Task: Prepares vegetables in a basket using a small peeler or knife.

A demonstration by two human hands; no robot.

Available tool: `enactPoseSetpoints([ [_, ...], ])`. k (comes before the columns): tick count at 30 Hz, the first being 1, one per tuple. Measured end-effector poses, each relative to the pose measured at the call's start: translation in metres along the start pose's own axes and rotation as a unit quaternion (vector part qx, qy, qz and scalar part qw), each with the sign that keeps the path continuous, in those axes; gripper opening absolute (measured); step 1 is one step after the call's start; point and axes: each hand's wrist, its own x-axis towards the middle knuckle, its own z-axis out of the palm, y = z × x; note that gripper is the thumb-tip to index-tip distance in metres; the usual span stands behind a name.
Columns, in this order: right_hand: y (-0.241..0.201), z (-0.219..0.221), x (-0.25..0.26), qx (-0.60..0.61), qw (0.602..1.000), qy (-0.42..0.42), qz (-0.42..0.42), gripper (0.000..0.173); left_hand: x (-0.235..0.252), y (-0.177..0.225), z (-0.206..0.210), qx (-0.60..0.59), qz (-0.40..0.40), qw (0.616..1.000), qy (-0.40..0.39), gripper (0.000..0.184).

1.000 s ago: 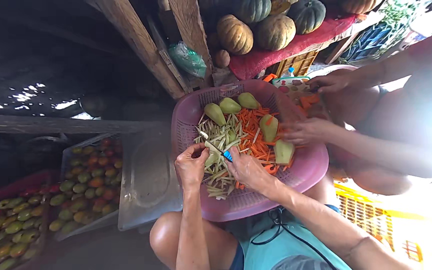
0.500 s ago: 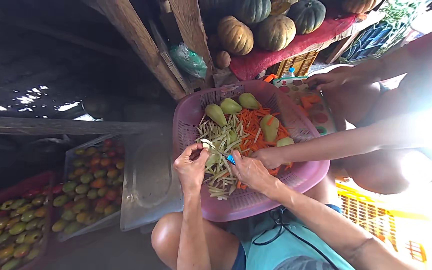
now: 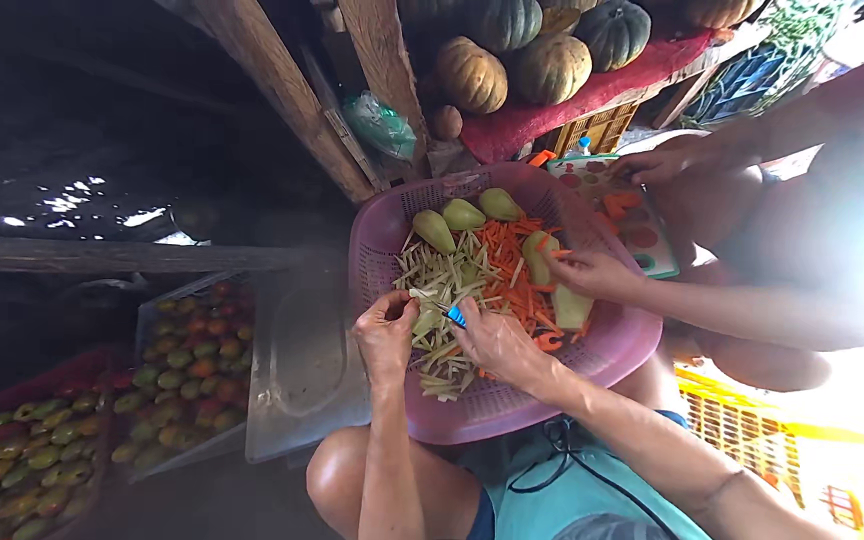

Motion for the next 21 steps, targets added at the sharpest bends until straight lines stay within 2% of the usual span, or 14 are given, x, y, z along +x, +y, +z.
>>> enactPoseSetpoints([
  [6, -0.001, 0.007, 0.002, -0.040, 0.999, -0.010, -0.007, 0.039, -0.004, 0.008, 0.001, 0.064, 0.024, 0.997, 0.021, 0.007],
  [15, 0.000, 0.022, 0.003, -0.089, 0.992, 0.092, -0.016, 0.034, -0.005, 0.010, 0.003, 0.055, 0.028, 0.997, 0.037, 0.008],
  [18, 0.003, 0.020, 0.003, -0.064, 0.997, 0.037, 0.006, 0.038, -0.004, 0.008, 0.004, 0.015, 0.040, 0.997, 0.059, 0.010],
  [21, 0.012, 0.021, 0.003, -0.053, 0.996, -0.039, 0.059, 0.041, -0.001, 0.005, 0.000, -0.087, 0.058, 0.990, 0.091, 0.013],
])
